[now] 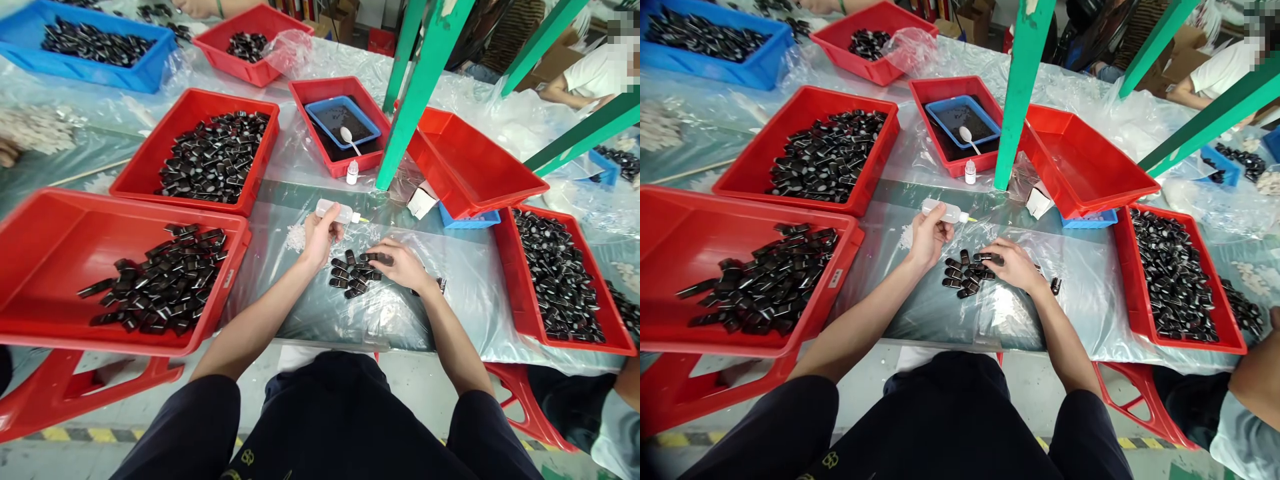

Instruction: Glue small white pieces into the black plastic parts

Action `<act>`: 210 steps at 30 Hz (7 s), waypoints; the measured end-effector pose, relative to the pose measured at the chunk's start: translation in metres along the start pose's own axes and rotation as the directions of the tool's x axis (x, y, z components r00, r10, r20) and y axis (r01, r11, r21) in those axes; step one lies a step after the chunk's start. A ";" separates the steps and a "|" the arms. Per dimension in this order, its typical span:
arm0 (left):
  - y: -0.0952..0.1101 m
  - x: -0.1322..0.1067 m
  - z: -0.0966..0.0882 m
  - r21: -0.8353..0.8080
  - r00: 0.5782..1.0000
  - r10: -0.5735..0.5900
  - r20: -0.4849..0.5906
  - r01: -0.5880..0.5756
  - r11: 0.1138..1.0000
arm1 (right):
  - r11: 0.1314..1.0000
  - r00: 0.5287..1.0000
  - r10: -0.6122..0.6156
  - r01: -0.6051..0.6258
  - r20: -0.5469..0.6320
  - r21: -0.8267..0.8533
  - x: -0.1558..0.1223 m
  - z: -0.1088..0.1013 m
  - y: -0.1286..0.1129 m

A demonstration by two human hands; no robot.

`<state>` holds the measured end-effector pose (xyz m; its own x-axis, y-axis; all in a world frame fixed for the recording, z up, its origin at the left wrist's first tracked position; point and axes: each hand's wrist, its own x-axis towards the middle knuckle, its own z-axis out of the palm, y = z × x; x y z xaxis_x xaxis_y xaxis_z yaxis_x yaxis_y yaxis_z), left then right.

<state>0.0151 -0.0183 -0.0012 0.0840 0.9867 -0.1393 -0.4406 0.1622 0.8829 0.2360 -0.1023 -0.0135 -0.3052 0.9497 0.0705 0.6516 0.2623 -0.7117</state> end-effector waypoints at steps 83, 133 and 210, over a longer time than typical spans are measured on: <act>0.000 -0.001 0.002 0.011 1.000 0.007 -0.016 -0.007 1.000 | 0.861 0.906 0.347 -0.410 -0.243 -0.300 0.005 -0.017 0.018; -0.006 -0.002 -0.003 0.099 0.993 0.006 0.116 -0.017 0.995 | 0.900 0.967 0.184 -0.093 -0.178 0.426 0.005 -0.002 -0.002; 0.001 -0.006 0.000 0.119 0.987 0.028 0.161 -0.048 0.992 | 0.885 0.935 0.163 0.002 -0.315 0.465 0.002 0.000 -0.004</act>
<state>0.0137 -0.0240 0.0004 0.2146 0.9759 -0.0404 -0.3346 0.1123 0.9356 0.2332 -0.1013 -0.0107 0.0395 0.9846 0.1702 0.2536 0.1549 -0.9548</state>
